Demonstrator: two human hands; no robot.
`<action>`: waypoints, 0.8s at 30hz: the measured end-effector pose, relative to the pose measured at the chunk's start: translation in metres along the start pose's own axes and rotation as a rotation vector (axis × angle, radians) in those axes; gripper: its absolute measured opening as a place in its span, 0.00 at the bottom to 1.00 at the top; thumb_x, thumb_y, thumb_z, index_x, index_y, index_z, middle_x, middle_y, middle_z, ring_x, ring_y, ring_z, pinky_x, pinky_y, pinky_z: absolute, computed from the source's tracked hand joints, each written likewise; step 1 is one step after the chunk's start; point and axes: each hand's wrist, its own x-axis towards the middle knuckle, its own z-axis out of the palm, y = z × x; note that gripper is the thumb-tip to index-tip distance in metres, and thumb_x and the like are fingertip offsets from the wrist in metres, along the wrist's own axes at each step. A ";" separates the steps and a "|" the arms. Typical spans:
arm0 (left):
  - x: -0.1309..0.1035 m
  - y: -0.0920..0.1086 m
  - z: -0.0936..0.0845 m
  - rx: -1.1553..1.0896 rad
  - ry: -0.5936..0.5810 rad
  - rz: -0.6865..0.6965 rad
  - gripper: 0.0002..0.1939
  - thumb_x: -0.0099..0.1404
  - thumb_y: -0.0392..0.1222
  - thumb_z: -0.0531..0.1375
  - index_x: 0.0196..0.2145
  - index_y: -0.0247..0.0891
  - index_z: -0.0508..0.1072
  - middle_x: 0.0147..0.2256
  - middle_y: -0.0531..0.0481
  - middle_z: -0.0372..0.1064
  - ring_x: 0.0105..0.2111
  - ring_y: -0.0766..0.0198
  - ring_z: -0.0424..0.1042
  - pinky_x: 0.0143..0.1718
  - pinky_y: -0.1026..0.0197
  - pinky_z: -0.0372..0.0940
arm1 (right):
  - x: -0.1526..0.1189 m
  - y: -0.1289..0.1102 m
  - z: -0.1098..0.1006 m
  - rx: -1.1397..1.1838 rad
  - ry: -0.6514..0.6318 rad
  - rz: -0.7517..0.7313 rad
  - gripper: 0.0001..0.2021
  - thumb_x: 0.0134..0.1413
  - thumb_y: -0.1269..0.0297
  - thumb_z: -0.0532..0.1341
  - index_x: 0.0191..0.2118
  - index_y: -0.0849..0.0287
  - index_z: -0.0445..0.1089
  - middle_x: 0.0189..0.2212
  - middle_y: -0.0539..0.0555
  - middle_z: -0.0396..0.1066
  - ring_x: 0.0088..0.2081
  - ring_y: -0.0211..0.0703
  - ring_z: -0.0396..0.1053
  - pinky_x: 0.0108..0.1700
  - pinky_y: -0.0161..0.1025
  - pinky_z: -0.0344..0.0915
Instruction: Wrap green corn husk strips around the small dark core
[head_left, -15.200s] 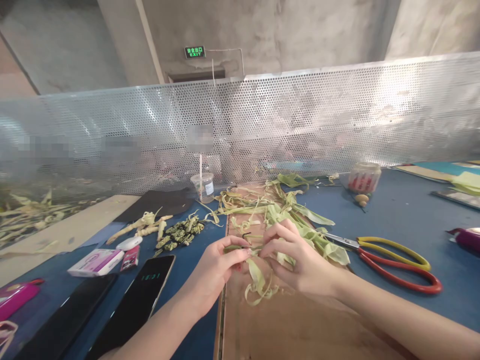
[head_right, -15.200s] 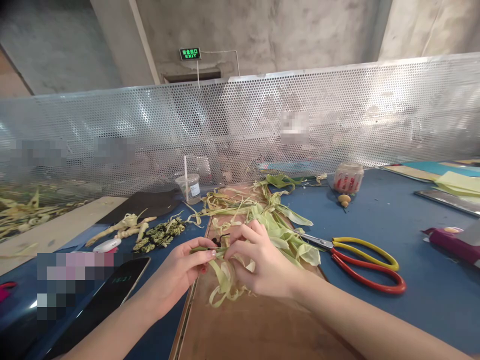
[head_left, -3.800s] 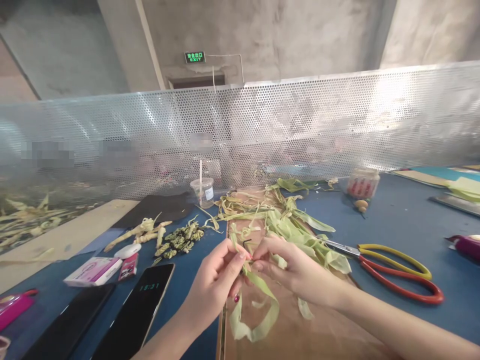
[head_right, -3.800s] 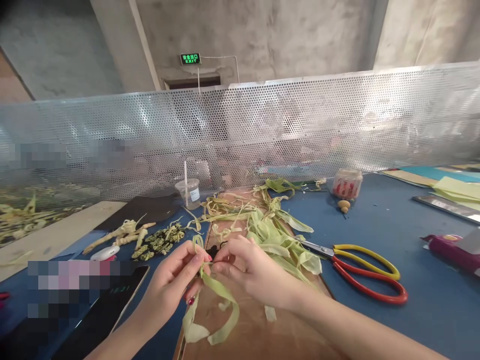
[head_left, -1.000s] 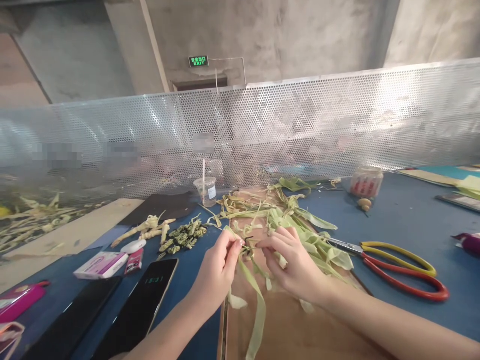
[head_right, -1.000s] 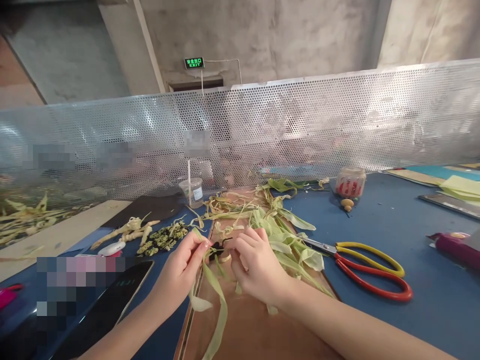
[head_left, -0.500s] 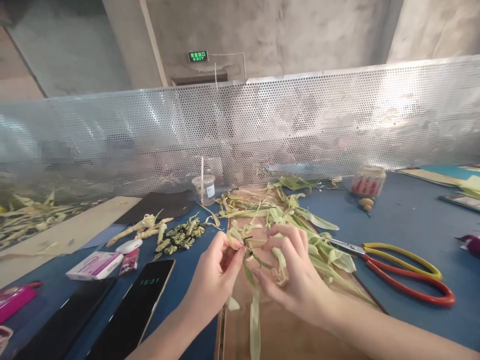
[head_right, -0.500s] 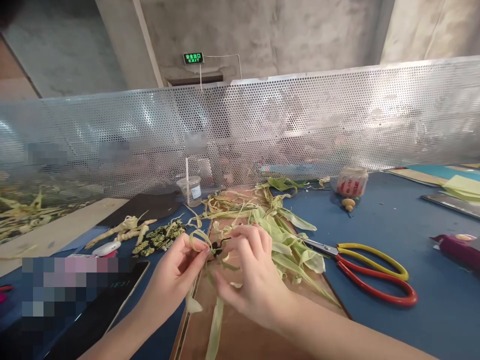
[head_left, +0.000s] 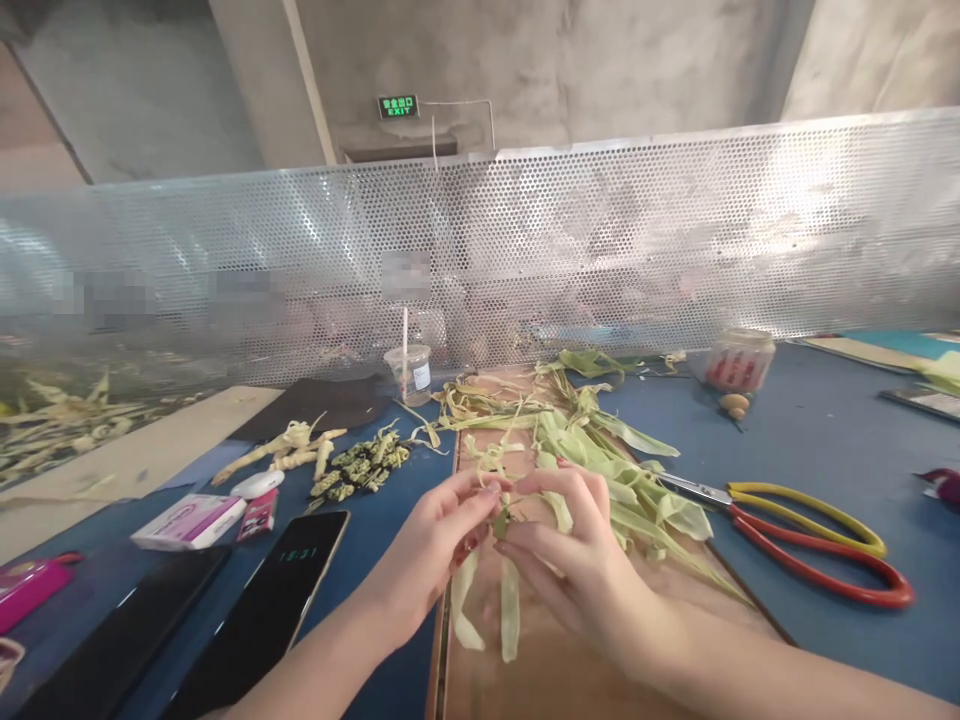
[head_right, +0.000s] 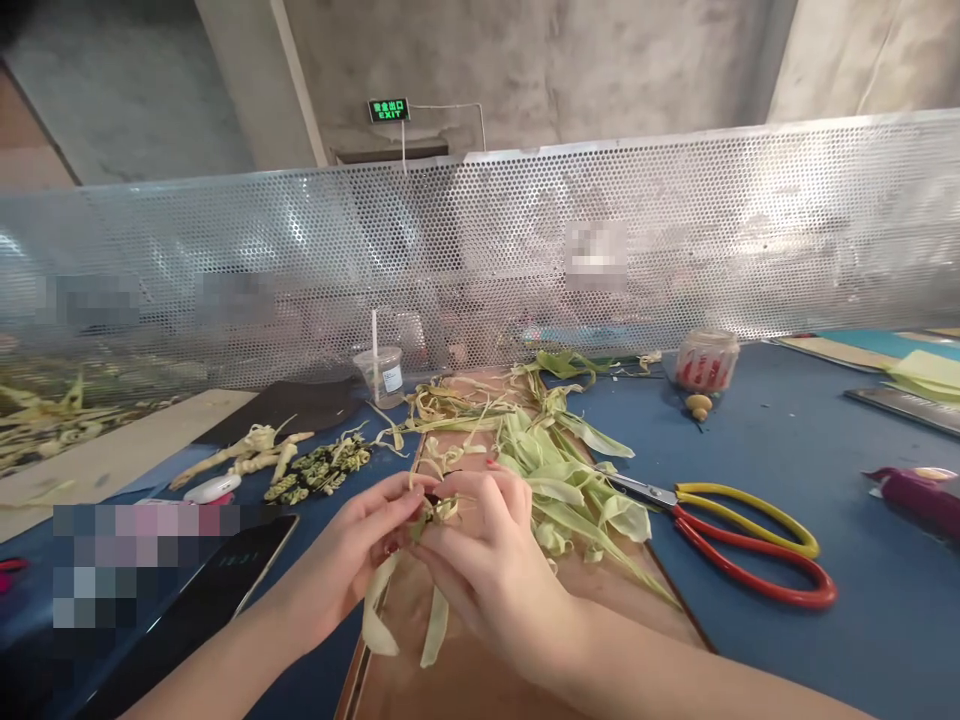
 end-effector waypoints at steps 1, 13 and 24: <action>0.000 0.000 0.000 -0.039 -0.034 -0.027 0.11 0.61 0.47 0.57 0.35 0.38 0.70 0.28 0.53 0.63 0.26 0.71 0.63 0.28 0.69 0.59 | 0.000 0.000 -0.001 -0.005 0.007 -0.007 0.05 0.54 0.72 0.57 0.35 0.55 0.68 0.44 0.56 0.55 0.47 0.49 0.53 0.52 0.54 0.50; 0.002 0.000 -0.001 0.058 0.028 -0.067 0.12 0.56 0.49 0.61 0.29 0.37 0.74 0.26 0.52 0.64 0.25 0.70 0.62 0.28 0.66 0.60 | 0.005 -0.005 -0.010 0.129 -0.091 0.159 0.03 0.50 0.72 0.55 0.30 0.58 0.63 0.33 0.54 0.52 0.37 0.46 0.53 0.40 0.50 0.57; 0.006 -0.001 -0.004 -0.092 0.084 -0.116 0.11 0.55 0.46 0.62 0.33 0.36 0.71 0.29 0.50 0.68 0.27 0.68 0.66 0.30 0.65 0.62 | 0.005 -0.001 -0.006 0.326 -0.229 0.374 0.08 0.57 0.67 0.52 0.27 0.58 0.59 0.33 0.53 0.53 0.39 0.45 0.54 0.44 0.50 0.59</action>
